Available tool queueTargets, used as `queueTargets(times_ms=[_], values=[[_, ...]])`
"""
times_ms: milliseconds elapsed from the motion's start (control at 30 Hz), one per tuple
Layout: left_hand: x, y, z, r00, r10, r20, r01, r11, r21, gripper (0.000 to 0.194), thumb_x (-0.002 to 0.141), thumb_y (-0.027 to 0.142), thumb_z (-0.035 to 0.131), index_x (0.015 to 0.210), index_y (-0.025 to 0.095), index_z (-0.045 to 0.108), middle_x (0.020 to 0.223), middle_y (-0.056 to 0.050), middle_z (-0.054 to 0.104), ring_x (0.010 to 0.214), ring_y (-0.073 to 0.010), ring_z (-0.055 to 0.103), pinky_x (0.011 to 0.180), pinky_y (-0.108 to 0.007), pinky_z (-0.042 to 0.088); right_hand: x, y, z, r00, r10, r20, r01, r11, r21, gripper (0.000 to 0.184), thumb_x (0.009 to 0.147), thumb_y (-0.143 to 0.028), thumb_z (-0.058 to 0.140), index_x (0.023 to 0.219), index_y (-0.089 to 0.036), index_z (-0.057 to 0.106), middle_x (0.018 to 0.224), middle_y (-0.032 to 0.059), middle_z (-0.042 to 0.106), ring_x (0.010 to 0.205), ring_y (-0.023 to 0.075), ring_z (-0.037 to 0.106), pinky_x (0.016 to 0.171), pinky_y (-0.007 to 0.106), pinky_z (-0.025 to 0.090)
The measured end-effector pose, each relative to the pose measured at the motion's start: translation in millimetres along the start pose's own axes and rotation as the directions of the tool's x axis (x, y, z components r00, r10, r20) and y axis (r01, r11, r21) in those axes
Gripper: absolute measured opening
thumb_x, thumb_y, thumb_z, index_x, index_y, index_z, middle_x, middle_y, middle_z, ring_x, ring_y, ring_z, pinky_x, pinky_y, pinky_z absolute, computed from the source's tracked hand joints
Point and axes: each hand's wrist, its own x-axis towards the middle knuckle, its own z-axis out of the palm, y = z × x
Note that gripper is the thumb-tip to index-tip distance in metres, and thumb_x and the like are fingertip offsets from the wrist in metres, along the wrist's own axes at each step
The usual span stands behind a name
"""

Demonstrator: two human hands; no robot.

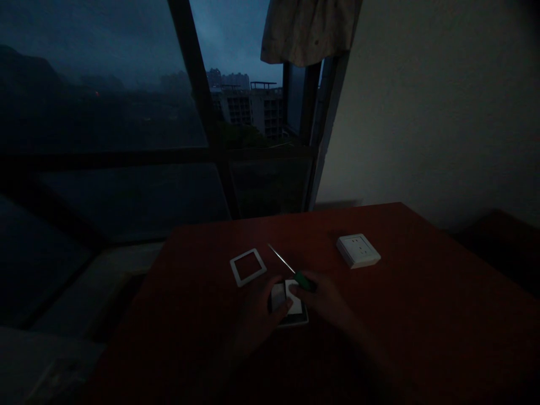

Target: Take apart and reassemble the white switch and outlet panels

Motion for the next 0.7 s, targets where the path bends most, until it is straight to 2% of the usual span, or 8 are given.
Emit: queueTargets(times_ms=[233,467,700], values=[[3.7,-6.1,3.5,0.999,-0.035,-0.016,0.035,0.999,-0.029,0.043,0.079,0.038,0.065,0.119,0.023,0.059,0.126,-0.009,0.058,0.118,-0.0273,0.052,0.101,-0.043,0.042,-0.2,-2.0,-1.4,0.997,0.057,0.055,-0.06,0.996,0.066,0.026,0.078,-0.04,0.063,0.089,-0.018,0.068,0.075,-0.0013,0.063,0.069,0.0152,0.056,0.062,0.024,0.043],[3.7,-2.9,4.2,1.0,-0.03,-0.006,0.03,0.998,-0.056,0.04,0.081,0.035,0.064,0.118,0.024,0.058,0.126,-0.007,0.058,0.117,-0.0249,0.053,0.101,-0.039,0.041,3.1,3.9,-0.5,0.993,-0.116,-0.015,0.114,0.988,-0.1,0.014,0.078,-0.034,0.066,0.08,-0.02,0.065,0.084,0.0017,0.061,0.079,0.017,0.056,0.07,0.026,0.043],[4.8,2.8,1.0,1.0,0.005,-0.007,-0.006,0.998,-0.065,0.037,0.08,0.031,0.064,0.116,0.023,0.058,0.119,-0.007,0.062,0.11,-0.0244,0.057,0.096,-0.038,0.044,3.9,5.6,-0.9,0.994,-0.112,-0.004,0.111,0.991,-0.074,0.012,0.079,-0.032,0.065,0.08,-0.02,0.064,0.086,0.0016,0.06,0.082,0.0175,0.056,0.072,0.027,0.043]])
